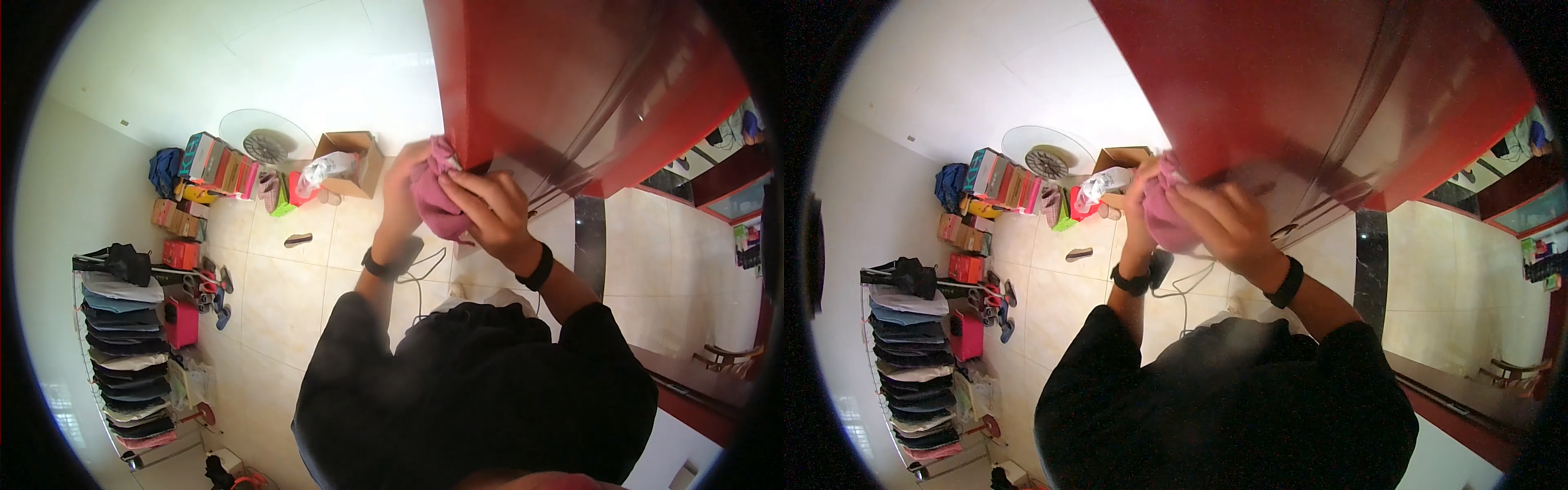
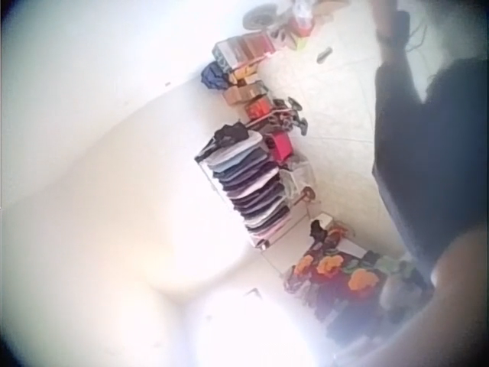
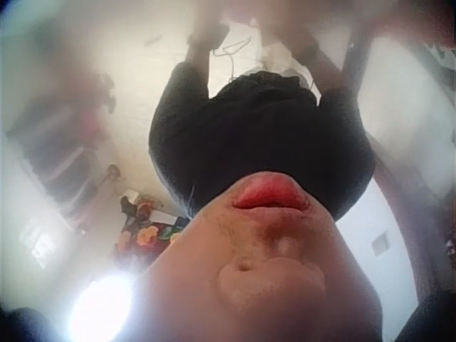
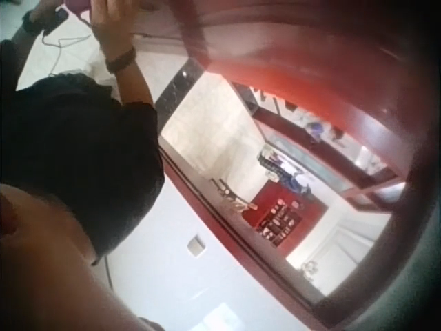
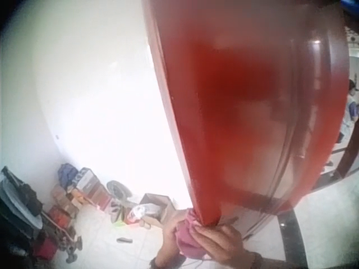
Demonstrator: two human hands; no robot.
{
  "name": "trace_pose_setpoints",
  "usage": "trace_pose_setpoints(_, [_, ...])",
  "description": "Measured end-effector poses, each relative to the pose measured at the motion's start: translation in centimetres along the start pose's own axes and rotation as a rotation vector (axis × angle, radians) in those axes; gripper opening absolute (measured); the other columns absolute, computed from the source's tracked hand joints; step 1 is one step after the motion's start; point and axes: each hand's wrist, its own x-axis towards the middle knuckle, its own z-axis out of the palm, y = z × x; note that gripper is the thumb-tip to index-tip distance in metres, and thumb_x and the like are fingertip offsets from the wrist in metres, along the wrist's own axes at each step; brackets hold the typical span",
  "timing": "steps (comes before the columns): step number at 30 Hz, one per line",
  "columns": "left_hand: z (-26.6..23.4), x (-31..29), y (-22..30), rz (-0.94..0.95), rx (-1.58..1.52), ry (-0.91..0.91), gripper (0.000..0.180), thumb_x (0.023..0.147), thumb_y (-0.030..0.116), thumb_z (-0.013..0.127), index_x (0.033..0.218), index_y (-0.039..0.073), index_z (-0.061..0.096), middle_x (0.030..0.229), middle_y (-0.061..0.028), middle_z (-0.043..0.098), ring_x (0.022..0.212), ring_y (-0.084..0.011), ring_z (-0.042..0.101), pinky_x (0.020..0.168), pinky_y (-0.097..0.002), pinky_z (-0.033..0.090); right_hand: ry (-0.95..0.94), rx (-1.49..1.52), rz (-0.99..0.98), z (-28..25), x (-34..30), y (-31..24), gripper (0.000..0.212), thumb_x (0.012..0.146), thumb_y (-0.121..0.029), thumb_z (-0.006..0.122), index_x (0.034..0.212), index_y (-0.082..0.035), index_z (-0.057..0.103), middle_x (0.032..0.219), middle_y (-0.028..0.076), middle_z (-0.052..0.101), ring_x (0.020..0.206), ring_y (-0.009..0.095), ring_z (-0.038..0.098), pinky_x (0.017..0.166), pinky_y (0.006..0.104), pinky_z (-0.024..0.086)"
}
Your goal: The person cleans the surfaces by wiping down the tiled walls and the red door with a cloth.
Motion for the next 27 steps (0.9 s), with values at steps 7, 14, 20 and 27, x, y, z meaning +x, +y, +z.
trace_pose_setpoints(7, [1.0,-5.7,-3.8,0.019,0.449,0.200,0.040,0.077,-0.006,0.070,0.116,0.002,0.061,0.116,-0.0150,0.063,0.100,-0.0280,0.064,0.085,-0.0343,0.052,-0.174,0.176,0.138,3.1,-4.1,2.8,0.049,0.064,-0.004,0.072,0.113,-0.003,0.067,0.110,0.006,0.063,0.081,0.024,0.057,0.069,0.0323,0.051])
trace_pose_setpoints(14, [3.3,-7.4,-5.5,-0.225,0.720,0.093,0.032,0.073,-0.004,0.074,0.103,0.006,0.066,0.117,-0.0116,0.062,0.076,-0.0200,0.069,0.065,-0.0306,0.057,-0.413,0.176,0.306,4.1,-9.8,8.3,0.052,0.063,-0.003,0.072,0.114,-0.003,0.065,0.102,0.008,0.061,0.091,0.027,0.058,0.078,0.0358,0.051])
trace_pose_setpoints(20, [5.8,-7.5,-9.6,-0.282,0.799,0.124,0.029,0.079,0.007,0.074,0.107,0.010,0.069,0.109,-0.0085,0.066,0.082,-0.0240,0.069,0.066,-0.0315,0.057,-0.491,0.282,0.341,4.6,-10.4,12.8,0.035,0.070,0.000,0.065,0.104,-0.002,0.063,0.101,0.009,0.058,0.096,0.029,0.055,0.083,0.0389,0.048])
trace_pose_setpoints(27, [8.7,-1.9,-12.6,-0.353,0.923,0.073,0.025,0.083,0.012,0.070,0.108,0.011,0.068,0.107,-0.0048,0.066,0.075,-0.0240,0.067,0.060,-0.0338,0.054,-0.541,0.271,0.434,5.5,-11.3,18.7,0.032,0.070,0.001,0.067,0.101,-0.002,0.061,0.101,0.012,0.058,0.095,0.033,0.056,0.083,0.0412,0.048])
